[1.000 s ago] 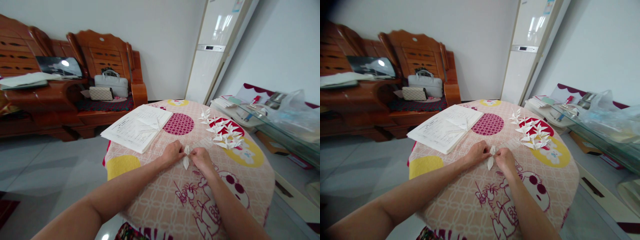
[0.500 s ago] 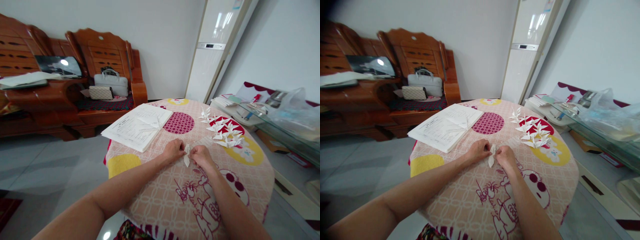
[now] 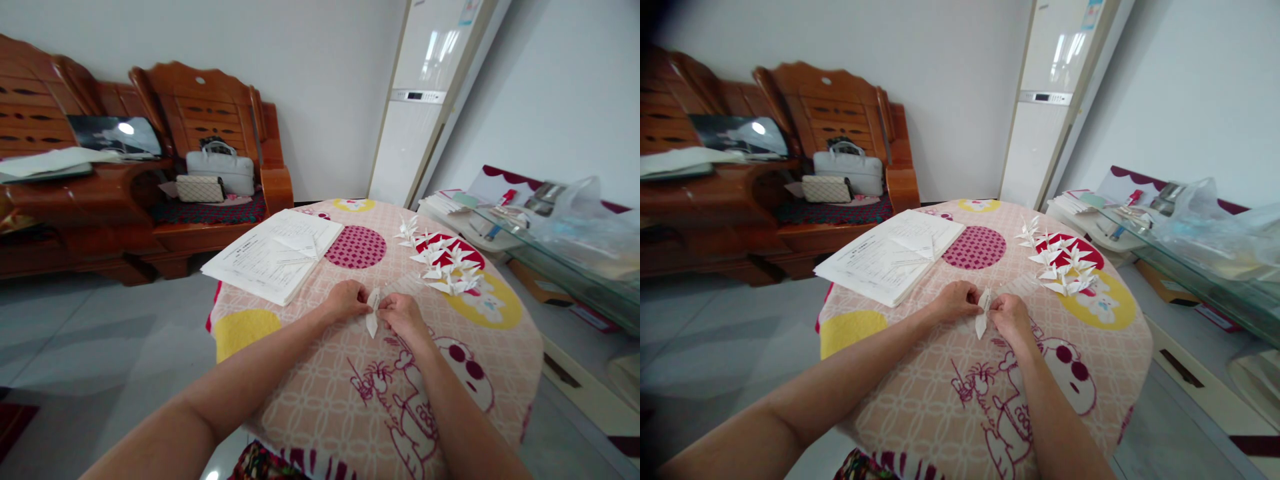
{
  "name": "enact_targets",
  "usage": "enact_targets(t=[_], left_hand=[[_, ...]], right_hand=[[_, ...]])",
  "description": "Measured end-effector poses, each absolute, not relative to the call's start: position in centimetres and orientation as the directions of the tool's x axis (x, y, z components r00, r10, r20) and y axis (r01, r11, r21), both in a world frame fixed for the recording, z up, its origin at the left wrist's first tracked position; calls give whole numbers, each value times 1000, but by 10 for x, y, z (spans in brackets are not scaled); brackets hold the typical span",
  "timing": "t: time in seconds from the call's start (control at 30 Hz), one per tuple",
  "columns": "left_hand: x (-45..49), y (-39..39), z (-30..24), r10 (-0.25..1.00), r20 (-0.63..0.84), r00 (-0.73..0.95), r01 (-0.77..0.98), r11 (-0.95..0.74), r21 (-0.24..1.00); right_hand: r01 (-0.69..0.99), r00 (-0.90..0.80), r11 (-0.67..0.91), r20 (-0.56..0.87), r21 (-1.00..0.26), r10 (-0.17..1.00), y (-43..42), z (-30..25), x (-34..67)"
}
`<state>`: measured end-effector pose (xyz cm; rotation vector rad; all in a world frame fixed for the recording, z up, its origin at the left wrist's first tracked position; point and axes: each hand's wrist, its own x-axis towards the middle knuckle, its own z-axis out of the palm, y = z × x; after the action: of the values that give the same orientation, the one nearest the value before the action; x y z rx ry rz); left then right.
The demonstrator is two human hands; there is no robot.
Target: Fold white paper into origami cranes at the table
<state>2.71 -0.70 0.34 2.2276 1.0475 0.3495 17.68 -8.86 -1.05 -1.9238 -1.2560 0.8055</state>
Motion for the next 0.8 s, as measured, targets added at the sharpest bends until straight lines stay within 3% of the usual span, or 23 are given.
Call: enact_targets(t=[0.2, 0.37, 0.63, 0.8], left_hand=[[21, -5, -1, 748, -1, 663, 410, -363, 837], [17, -4, -2, 703, -3, 711, 166, -163, 973], [19, -14, 6, 678, 70, 732, -144, 54, 988], [16, -16, 7, 671, -7, 741, -108, 130, 986]], right_hand=[[348, 262, -228, -140, -909, 955, -93, -7, 178], [62, 223, -119, -103, -991, 969, -97, -2, 176], [-319, 195, -23, -89, -947, 977, -96, -1, 164], [-328, 165, -8, -66, -944, 984, -96, -4, 167]])
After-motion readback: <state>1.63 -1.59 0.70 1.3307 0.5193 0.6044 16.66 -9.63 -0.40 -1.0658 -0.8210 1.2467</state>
